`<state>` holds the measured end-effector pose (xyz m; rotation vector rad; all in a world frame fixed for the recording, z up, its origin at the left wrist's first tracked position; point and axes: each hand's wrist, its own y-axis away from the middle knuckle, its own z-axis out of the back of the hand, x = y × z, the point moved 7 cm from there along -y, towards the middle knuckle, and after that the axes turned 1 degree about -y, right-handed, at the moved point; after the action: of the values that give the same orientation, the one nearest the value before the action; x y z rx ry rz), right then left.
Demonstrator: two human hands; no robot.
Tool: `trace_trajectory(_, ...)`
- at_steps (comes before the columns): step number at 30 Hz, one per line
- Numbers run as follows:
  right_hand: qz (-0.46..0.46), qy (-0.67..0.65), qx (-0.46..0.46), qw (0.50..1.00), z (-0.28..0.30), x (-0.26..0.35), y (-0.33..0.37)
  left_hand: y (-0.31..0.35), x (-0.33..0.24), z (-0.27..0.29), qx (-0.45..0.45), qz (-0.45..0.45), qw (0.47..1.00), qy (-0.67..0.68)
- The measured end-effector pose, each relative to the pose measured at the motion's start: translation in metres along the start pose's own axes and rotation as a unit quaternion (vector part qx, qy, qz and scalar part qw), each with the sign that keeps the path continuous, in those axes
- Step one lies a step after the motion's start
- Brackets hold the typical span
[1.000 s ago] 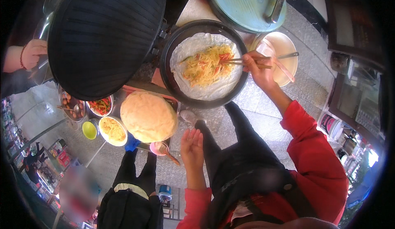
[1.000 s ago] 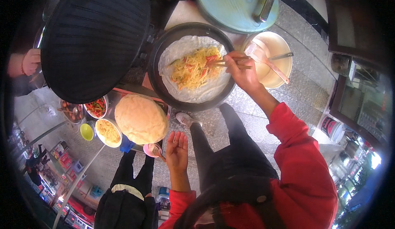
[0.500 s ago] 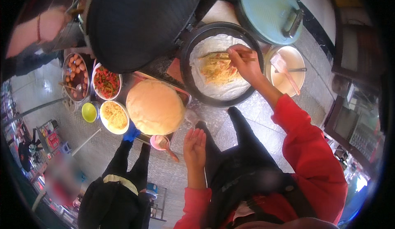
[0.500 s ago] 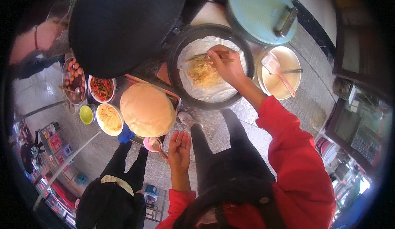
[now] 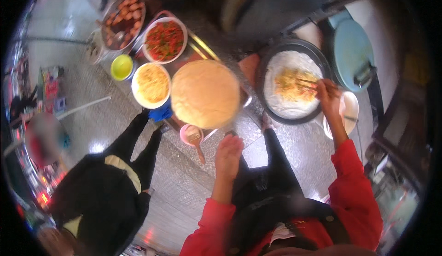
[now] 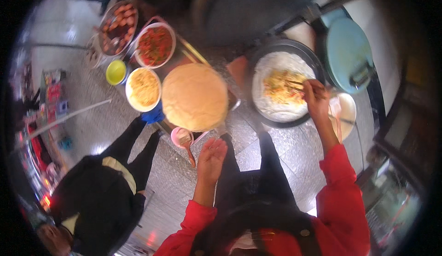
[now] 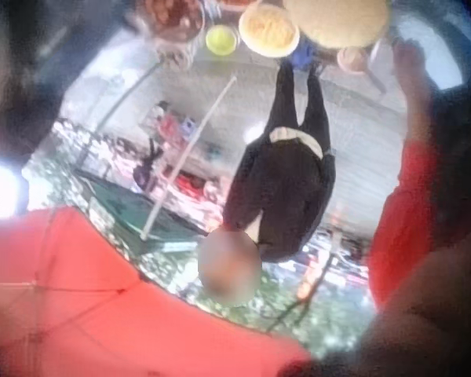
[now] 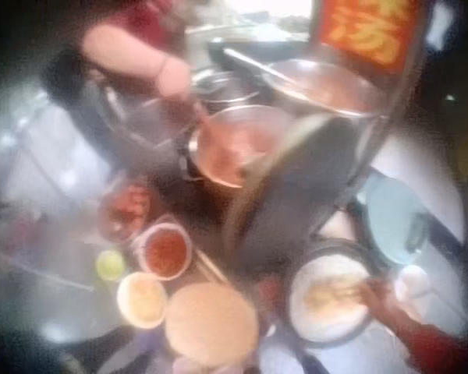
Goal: The person assembles a street food wrap by placing a thin crepe on a griddle, adding shredded noodles and chopped vegetables with chopsticks, then rolling the crepe and placing it into a plastic bag. The person repeats this process for a second wrap.
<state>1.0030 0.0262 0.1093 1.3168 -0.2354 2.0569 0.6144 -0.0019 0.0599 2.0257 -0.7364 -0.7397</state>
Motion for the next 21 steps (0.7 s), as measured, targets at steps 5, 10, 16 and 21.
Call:
trace_trajectory(5,0.009,-0.202,0.124,0.971,-0.135,0.080,0.014,0.007,-0.036,0.016,-0.028,-0.009,0.999,0.026)
trace_trajectory(10,-0.046,-0.323,0.221,0.919,-0.382,0.083,0.024,0.011,-0.085,0.056,-0.038,-0.053,0.995,0.076)
trace_trajectory(16,-0.088,-0.315,0.137,0.935,-0.500,0.066,0.026,0.009,-0.121,0.118,-0.077,-0.112,0.989,0.060)
trace_trajectory(21,0.043,-0.127,0.150,0.980,-0.413,0.050,0.033,-0.003,-0.120,0.108,-0.062,-0.062,0.996,0.032)
